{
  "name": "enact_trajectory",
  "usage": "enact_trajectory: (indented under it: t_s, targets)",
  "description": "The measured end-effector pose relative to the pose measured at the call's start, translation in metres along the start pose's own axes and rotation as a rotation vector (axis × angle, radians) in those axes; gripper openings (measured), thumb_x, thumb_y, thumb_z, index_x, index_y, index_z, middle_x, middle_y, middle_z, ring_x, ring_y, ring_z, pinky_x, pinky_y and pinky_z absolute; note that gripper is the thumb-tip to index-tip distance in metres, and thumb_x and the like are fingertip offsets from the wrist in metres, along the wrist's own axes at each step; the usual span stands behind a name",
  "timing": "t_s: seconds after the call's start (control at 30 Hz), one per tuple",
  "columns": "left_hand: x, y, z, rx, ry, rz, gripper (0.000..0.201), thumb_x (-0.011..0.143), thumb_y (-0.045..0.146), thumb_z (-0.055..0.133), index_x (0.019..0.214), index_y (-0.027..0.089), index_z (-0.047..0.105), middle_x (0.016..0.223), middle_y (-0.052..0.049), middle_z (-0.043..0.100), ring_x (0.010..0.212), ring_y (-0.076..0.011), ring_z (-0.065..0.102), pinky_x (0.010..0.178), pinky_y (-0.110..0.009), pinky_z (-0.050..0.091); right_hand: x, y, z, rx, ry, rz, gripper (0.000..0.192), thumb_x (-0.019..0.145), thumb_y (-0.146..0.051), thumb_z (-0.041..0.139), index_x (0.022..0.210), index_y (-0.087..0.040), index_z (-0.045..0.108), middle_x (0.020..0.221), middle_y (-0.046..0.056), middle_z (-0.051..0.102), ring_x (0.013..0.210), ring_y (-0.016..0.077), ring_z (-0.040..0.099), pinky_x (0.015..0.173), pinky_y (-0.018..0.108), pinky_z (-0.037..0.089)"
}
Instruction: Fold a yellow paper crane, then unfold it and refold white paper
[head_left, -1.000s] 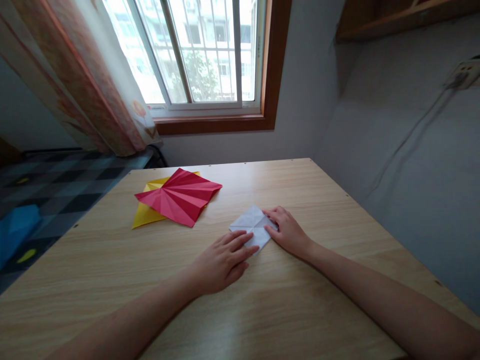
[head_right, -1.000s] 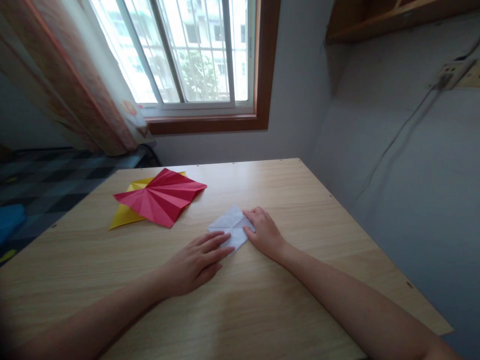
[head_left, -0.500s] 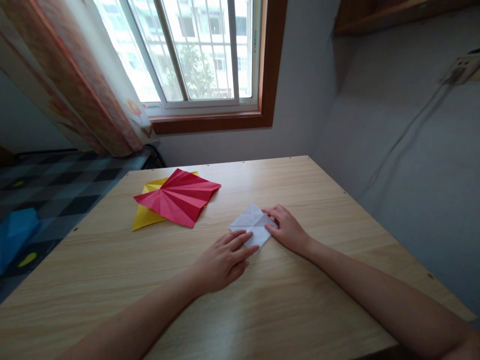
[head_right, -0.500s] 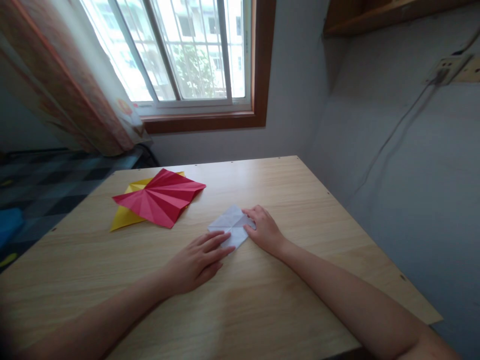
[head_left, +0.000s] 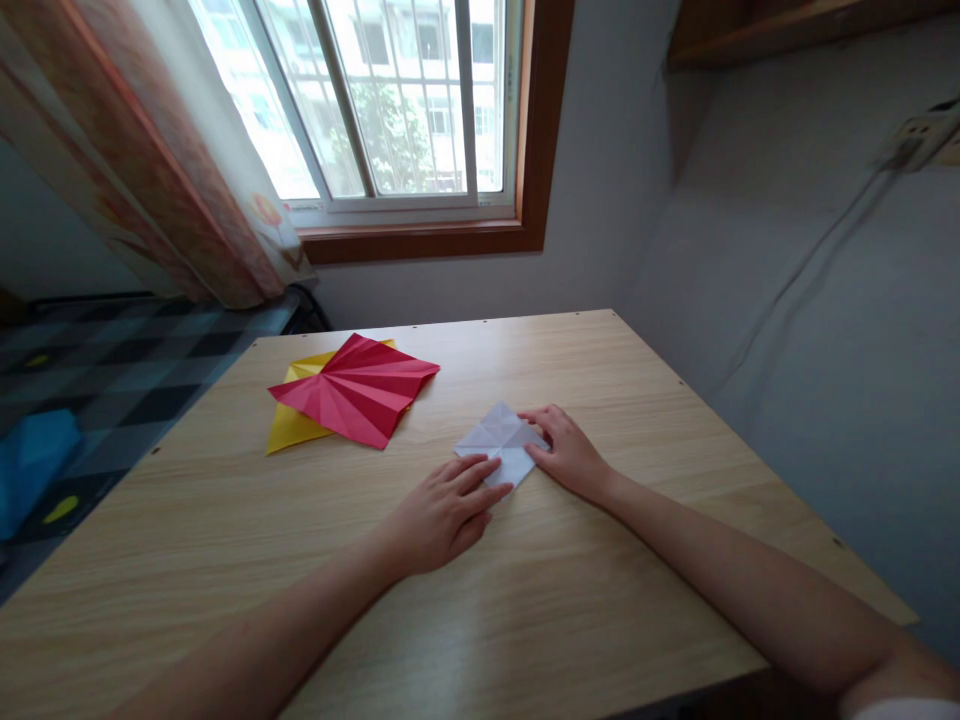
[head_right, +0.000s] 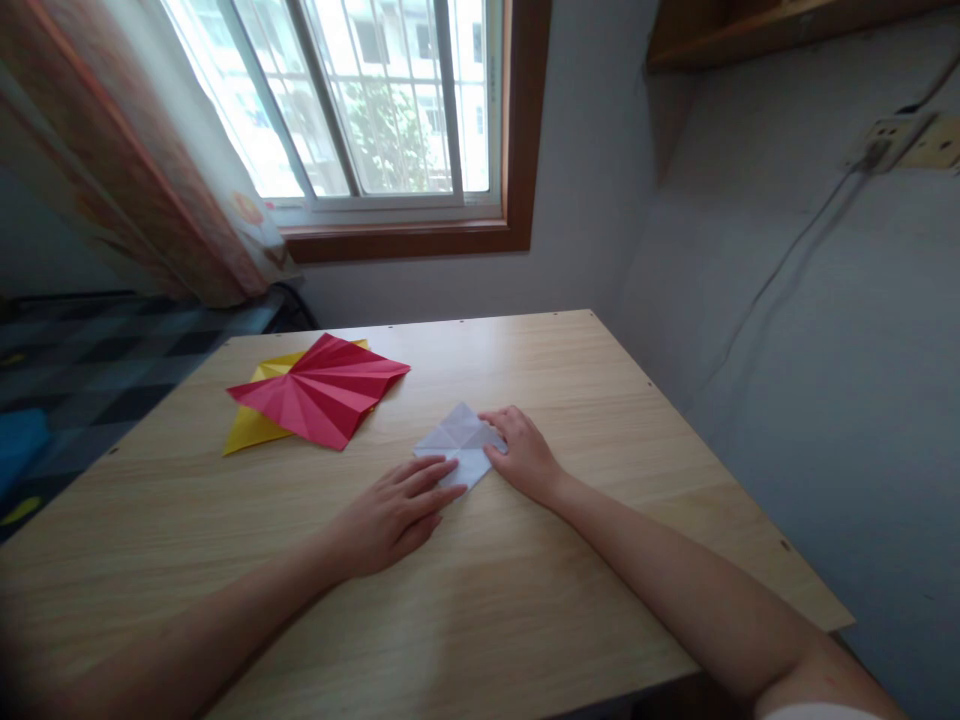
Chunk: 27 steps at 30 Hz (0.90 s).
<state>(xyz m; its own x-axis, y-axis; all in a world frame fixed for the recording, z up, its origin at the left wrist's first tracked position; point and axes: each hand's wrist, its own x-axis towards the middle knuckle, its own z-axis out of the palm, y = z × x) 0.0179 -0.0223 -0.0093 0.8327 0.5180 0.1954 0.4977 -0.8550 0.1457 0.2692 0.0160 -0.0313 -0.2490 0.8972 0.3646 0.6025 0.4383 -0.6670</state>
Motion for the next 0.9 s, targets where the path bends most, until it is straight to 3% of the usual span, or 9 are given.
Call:
enact_trajectory:
  t_s: [0.23, 0.33, 0.57, 0.9]
  targets:
    - [0.001, 0.002, -0.001, 0.044, -0.003, 0.024, 0.041, 0.097, 0.024, 0.045, 0.136, 0.023, 0.056, 0.144, -0.014, 0.053, 0.132, -0.0327, 0.048, 0.106, -0.053, 0.044, 0.000, -0.003, 0.000, -0.008, 0.024, 0.025, 0.024, 0.073, -0.006, 0.058, 0.093, -0.019, 0.058, 0.091, 0.003, 0.057, 0.088, 0.0195, 0.054, 0.078, 0.031, 0.046]
    - [0.005, 0.007, -0.001, 0.058, -0.010, 0.012, 0.040, 0.094, 0.021, 0.046, 0.133, 0.020, 0.058, 0.141, -0.015, 0.054, 0.130, -0.0339, 0.049, 0.104, -0.052, 0.046, 0.000, -0.002, -0.001, -0.004, -0.002, 0.021, 0.022, 0.073, -0.005, 0.059, 0.090, -0.019, 0.059, 0.089, 0.003, 0.057, 0.084, 0.0183, 0.054, 0.076, 0.030, 0.044]
    - [0.022, 0.032, 0.007, 0.039, 0.067, -0.208, 0.024, 0.089, 0.013, 0.050, 0.107, 0.015, 0.066, 0.126, -0.015, 0.061, 0.122, -0.0319, 0.052, 0.106, -0.051, 0.045, -0.001, 0.002, -0.001, -0.062, -0.043, -0.048, 0.015, 0.077, -0.006, 0.060, 0.085, -0.018, 0.066, 0.082, 0.003, 0.059, 0.082, 0.0188, 0.054, 0.078, 0.030, 0.042]
    - [0.017, 0.025, 0.015, -0.054, 0.146, -0.230, 0.030, 0.093, 0.016, 0.047, 0.117, 0.020, 0.065, 0.132, -0.011, 0.059, 0.126, -0.0298, 0.050, 0.106, -0.052, 0.044, -0.002, 0.001, -0.001, -0.071, -0.077, -0.135, 0.020, 0.079, -0.003, 0.059, 0.081, -0.019, 0.072, 0.085, 0.004, 0.065, 0.087, 0.0196, 0.057, 0.082, 0.031, 0.042]
